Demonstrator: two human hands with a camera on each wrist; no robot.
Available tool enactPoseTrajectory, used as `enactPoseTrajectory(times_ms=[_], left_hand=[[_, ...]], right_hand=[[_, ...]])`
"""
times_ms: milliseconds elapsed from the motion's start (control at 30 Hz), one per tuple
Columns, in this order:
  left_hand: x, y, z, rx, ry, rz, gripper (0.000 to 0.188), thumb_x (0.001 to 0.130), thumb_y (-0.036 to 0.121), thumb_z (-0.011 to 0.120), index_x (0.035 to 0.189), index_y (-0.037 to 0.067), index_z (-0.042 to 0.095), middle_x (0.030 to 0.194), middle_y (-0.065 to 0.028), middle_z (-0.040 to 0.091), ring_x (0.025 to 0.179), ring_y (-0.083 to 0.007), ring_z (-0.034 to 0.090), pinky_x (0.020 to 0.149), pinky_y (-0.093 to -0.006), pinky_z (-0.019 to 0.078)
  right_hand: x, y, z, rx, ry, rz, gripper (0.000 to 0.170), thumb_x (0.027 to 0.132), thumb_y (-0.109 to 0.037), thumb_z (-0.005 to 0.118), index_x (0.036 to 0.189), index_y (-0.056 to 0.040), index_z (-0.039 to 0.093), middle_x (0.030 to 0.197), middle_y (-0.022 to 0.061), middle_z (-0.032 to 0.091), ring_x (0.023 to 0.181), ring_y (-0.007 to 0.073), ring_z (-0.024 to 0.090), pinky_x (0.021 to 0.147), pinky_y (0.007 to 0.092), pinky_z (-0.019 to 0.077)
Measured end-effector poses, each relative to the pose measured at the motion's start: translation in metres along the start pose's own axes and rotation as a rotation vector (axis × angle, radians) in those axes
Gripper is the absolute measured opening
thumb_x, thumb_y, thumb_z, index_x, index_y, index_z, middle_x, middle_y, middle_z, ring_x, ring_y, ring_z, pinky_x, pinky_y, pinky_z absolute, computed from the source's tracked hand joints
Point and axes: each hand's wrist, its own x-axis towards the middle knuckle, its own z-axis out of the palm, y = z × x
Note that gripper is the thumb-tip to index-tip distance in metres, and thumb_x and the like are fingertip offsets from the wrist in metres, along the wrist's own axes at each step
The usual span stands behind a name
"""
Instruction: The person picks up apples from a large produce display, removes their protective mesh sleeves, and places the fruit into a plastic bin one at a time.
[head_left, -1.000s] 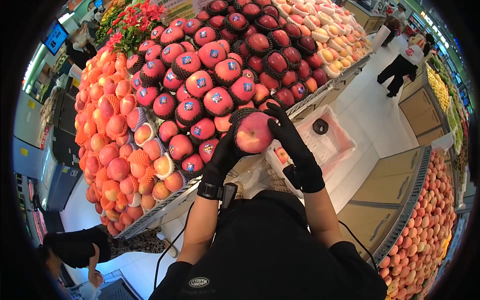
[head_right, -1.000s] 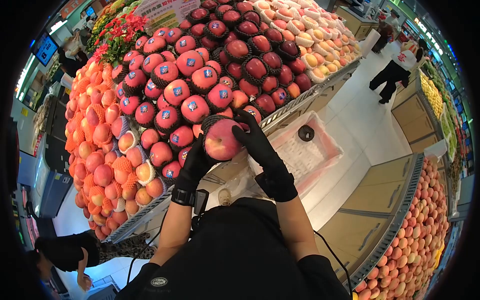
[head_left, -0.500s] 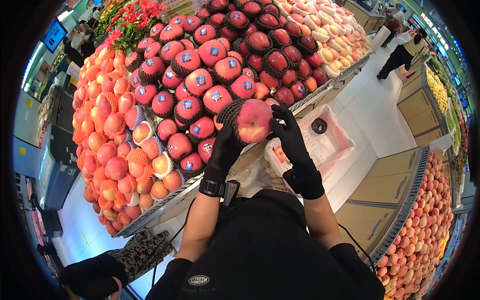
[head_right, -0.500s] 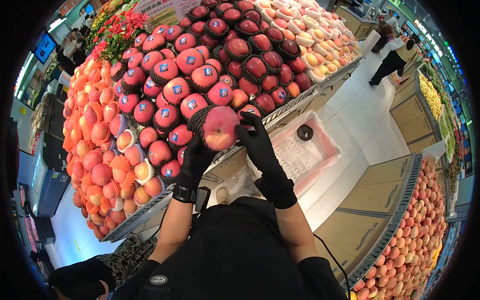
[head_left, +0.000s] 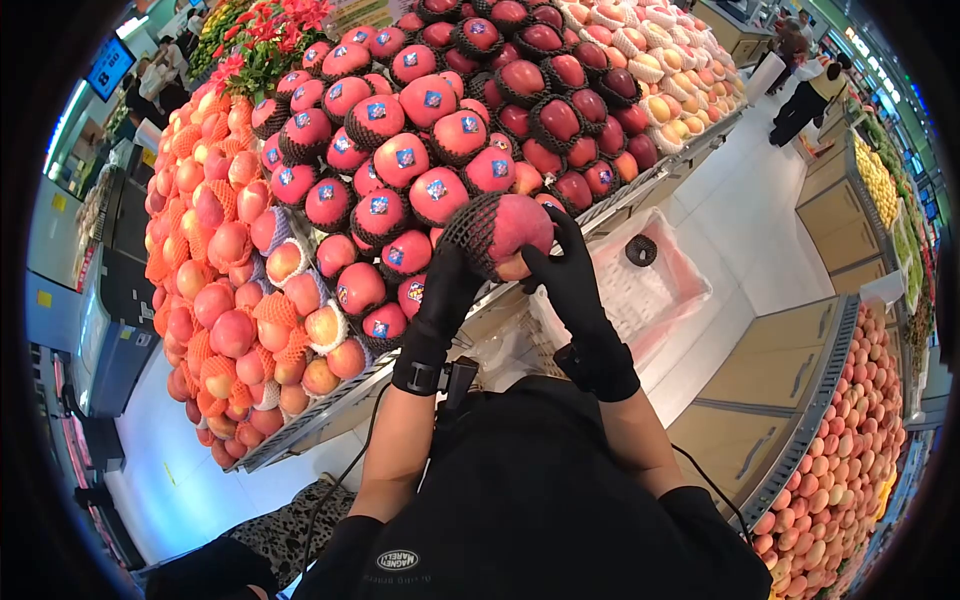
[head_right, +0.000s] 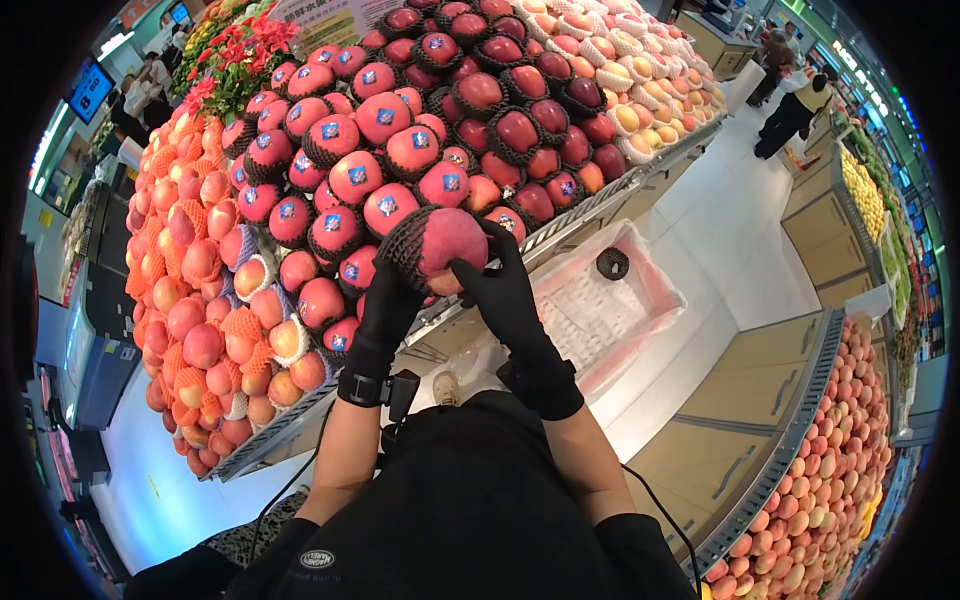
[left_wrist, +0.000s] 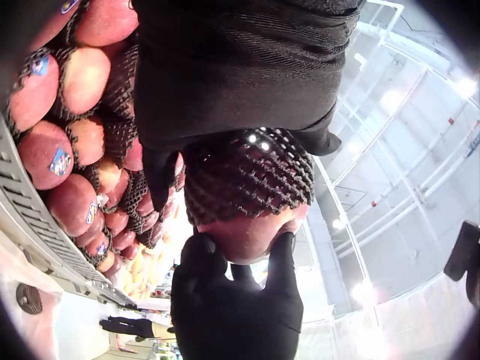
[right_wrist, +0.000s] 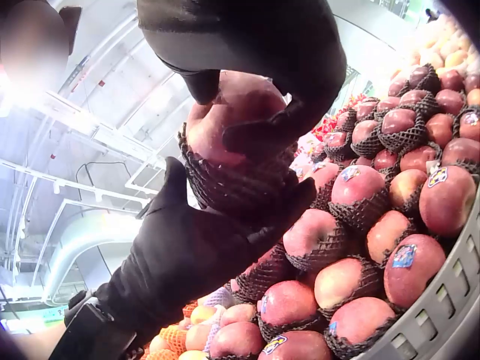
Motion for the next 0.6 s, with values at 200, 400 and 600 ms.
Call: enactPoseTrajectory(times_ms=[200,400,600], left_hand=[[0.003,-0.023,-0.01,-0.109,0.108,0.001,0.039,0.099,0.02,0.04,0.136,0.005,0.04,0.132,-0.0089,0.049,0.117,-0.0217,0.052,0.098,-0.036,0.0452],[-0.001,-0.021,-0.019,0.102,0.103,0.061,0.043,0.099,0.026,0.042,0.137,0.006,0.04,0.132,-0.0087,0.049,0.119,-0.022,0.052,0.099,-0.0361,0.046],[0.003,-0.028,-0.022,-0.213,0.167,-0.037,0.044,0.098,0.024,0.045,0.137,0.005,0.04,0.134,-0.0092,0.048,0.12,-0.0232,0.051,0.099,-0.0376,0.0469]], right_hand=[[0.005,0.011,0.001,-0.173,0.024,-0.125,0.067,0.077,-0.01,0.072,0.134,-0.0078,0.039,0.12,0.0108,0.05,0.093,0.0153,0.059,0.07,0.0269,0.0513],[0.006,0.017,0.003,-0.227,0.008,-0.18,0.062,0.077,-0.008,0.069,0.133,-0.0061,0.042,0.125,0.0102,0.049,0.103,0.0164,0.054,0.08,0.0286,0.0492],[0.005,0.018,0.004,-0.358,-0.002,-0.274,0.06,0.079,-0.006,0.066,0.134,-0.0058,0.044,0.128,0.0103,0.047,0.1,0.0165,0.055,0.078,0.0285,0.0489]])
